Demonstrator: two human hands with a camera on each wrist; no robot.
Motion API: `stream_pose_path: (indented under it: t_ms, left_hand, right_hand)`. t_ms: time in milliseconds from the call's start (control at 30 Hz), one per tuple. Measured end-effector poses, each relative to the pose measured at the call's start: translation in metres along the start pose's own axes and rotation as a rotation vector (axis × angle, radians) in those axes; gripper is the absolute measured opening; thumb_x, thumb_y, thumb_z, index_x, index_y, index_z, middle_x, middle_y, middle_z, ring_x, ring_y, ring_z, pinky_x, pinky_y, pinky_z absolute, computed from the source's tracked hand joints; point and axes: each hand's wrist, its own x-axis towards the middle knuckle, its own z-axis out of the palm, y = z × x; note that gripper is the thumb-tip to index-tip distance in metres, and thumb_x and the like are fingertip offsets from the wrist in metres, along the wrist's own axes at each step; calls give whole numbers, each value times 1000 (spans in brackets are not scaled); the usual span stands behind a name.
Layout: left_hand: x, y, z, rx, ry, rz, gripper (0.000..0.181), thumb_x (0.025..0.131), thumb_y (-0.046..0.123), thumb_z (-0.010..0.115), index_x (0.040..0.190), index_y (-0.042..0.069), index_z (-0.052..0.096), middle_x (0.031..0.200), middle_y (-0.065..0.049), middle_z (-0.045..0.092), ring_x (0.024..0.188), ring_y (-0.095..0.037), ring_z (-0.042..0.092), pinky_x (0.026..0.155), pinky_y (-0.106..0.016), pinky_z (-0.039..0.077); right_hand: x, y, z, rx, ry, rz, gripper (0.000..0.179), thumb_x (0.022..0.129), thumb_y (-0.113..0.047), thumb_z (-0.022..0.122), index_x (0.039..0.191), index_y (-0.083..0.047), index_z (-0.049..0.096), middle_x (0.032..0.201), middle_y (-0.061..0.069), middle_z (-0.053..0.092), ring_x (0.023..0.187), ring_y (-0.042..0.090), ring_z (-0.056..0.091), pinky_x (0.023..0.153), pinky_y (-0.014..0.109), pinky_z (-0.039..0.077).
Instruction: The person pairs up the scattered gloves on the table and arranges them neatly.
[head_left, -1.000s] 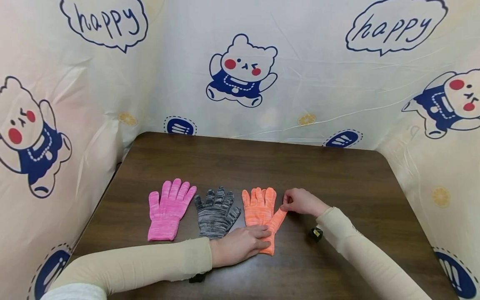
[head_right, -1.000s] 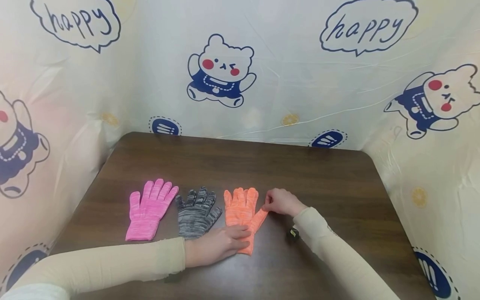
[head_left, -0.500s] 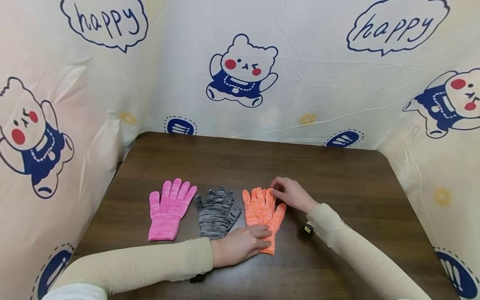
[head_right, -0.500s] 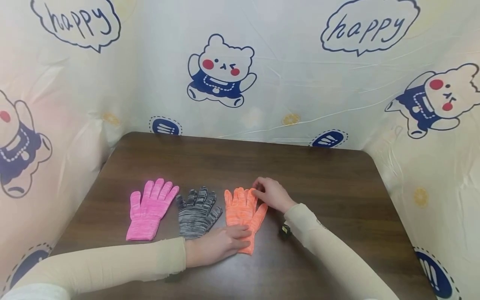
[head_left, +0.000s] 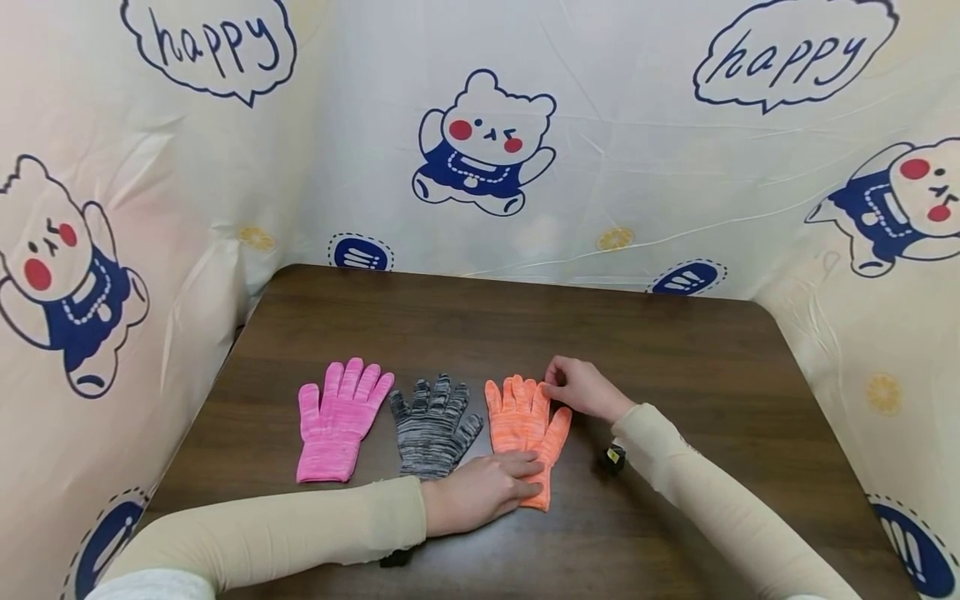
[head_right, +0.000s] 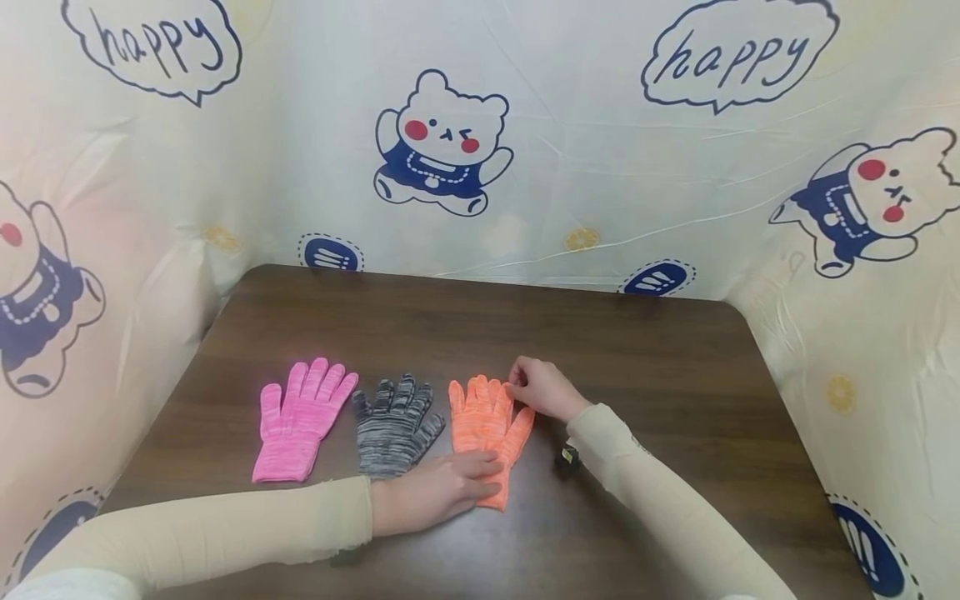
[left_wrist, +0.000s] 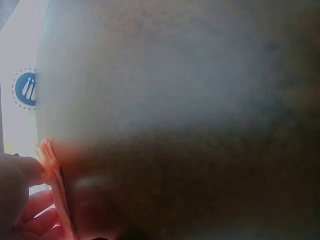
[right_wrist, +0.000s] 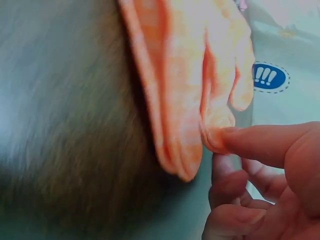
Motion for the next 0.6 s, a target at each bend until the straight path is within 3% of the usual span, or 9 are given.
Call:
stream_pose_path:
  t_ms: [167, 333, 600]
  left_hand:
    - [-1, 1, 0, -4, -15, -15, 34, 105, 21, 64, 138, 14, 69, 152, -8, 56, 147, -21, 46, 118, -34, 40]
    - [-1, 1, 1, 7, -17, -19, 34, 105, 22, 64, 138, 15, 70, 152, -8, 56, 147, -21, 46, 118, -34, 41]
    - [-1, 4, 1, 69, 5, 4, 34, 104, 22, 65, 137, 14, 71, 150, -9, 59, 144, -21, 50, 119, -36, 39]
  right_hand:
    - [3, 0, 0, 86, -27, 32, 18, 99, -19, 71, 108, -4, 68, 91, 6, 67, 77, 16, 59, 68, 29, 52]
    - [3, 1, -1, 78, -50, 65, 20, 101, -25, 68, 100, -5, 72, 88, 5, 67, 75, 16, 57, 68, 28, 50]
    - [4, 4, -9, 32, 47, 36, 9, 100, -14, 70, 97, -6, 73, 87, 5, 68, 75, 18, 58, 69, 31, 51]
